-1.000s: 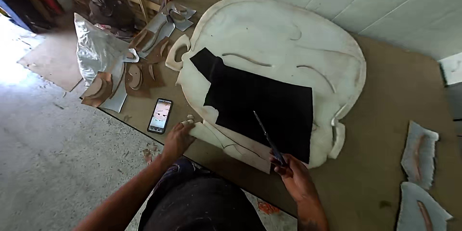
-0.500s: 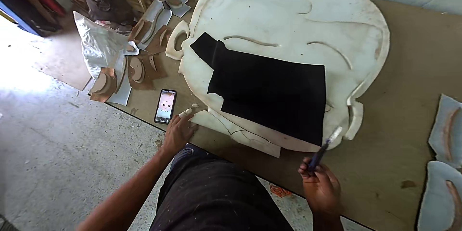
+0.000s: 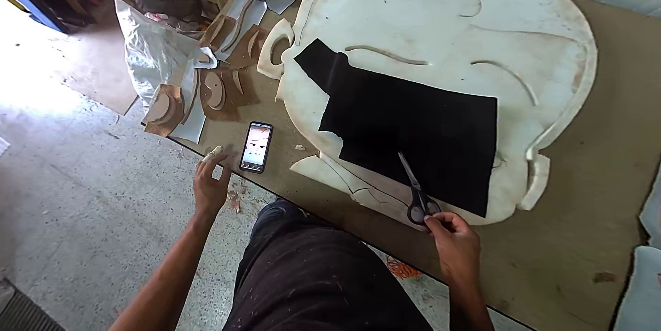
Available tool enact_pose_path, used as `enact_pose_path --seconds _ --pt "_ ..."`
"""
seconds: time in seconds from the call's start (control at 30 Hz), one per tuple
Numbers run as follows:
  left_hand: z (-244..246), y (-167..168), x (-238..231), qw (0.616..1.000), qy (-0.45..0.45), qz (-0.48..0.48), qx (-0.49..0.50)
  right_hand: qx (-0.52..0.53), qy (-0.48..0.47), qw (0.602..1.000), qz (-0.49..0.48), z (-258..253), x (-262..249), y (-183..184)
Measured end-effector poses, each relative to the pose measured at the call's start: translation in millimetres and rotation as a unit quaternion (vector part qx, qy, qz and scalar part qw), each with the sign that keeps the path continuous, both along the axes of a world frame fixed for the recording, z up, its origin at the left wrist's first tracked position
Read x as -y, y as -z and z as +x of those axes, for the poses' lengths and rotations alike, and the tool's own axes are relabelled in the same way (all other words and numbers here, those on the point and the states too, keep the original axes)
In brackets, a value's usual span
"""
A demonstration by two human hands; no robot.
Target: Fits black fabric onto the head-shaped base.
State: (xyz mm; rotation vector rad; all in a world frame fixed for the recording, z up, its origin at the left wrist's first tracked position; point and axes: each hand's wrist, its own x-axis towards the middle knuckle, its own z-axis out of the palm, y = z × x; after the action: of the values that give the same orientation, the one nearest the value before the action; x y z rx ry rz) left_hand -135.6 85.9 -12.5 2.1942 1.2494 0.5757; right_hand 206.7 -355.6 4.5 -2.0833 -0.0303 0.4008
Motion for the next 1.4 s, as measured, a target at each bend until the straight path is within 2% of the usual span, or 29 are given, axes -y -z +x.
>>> enact_pose_path --seconds 0.13,0.27,0.37,0.6,0.8,0.9,1.0,1.2,1.3,1.4 --pt "-13.0 7.0 -4.4 0.999 -0.022 -0.027 0.000 0.026 -0.017 0.997 -0.076 -3.3 -4.0 -2.2" --pt "-17.7 15.7 -9.0 0.999 -0.007 -0.033 0.009 0.083 -0.008 0.980 -0.180 -6.2 -15.8 -1.9" --pt "-17.6 24.0 -16.6 0.999 0.004 -0.030 0.021 0.100 0.005 0.970 -0.220 -11.3 -26.7 -1.4" --pt "-10.3 26.2 -32.1 0.998 0.054 -0.026 0.035 0.124 -0.019 0.955 -0.270 -17.5 -34.8 1.5" --pt "-4.6 20.5 -33.7 0.996 0.073 -0.020 0.047 0.137 0.005 0.959 -0.249 -22.2 -34.3 -13.2" --pt "-2.9 19.2 -32.3 0.996 0.064 -0.021 0.054 0.147 0.057 0.966 -0.203 -28.3 -16.9 -24.4" --pt "-7.1 22.5 -35.4 0.998 0.042 -0.018 0.052 0.157 0.144 0.965 -0.153 -30.8 19.9 -13.7" --pt "-7.8 34.2 -47.9 0.999 0.009 -0.014 0.031 0.156 0.382 0.907 -0.087 -37.3 82.0 31.0" --pt "-2.2 38.3 -57.6 0.999 0.031 -0.004 0.016 0.142 0.435 0.883 -0.106 -41.9 96.2 49.2" --pt "7.6 43.3 -66.4 0.998 0.053 0.005 0.015 0.124 0.440 0.879 -0.134 -43.2 99.9 62.6"
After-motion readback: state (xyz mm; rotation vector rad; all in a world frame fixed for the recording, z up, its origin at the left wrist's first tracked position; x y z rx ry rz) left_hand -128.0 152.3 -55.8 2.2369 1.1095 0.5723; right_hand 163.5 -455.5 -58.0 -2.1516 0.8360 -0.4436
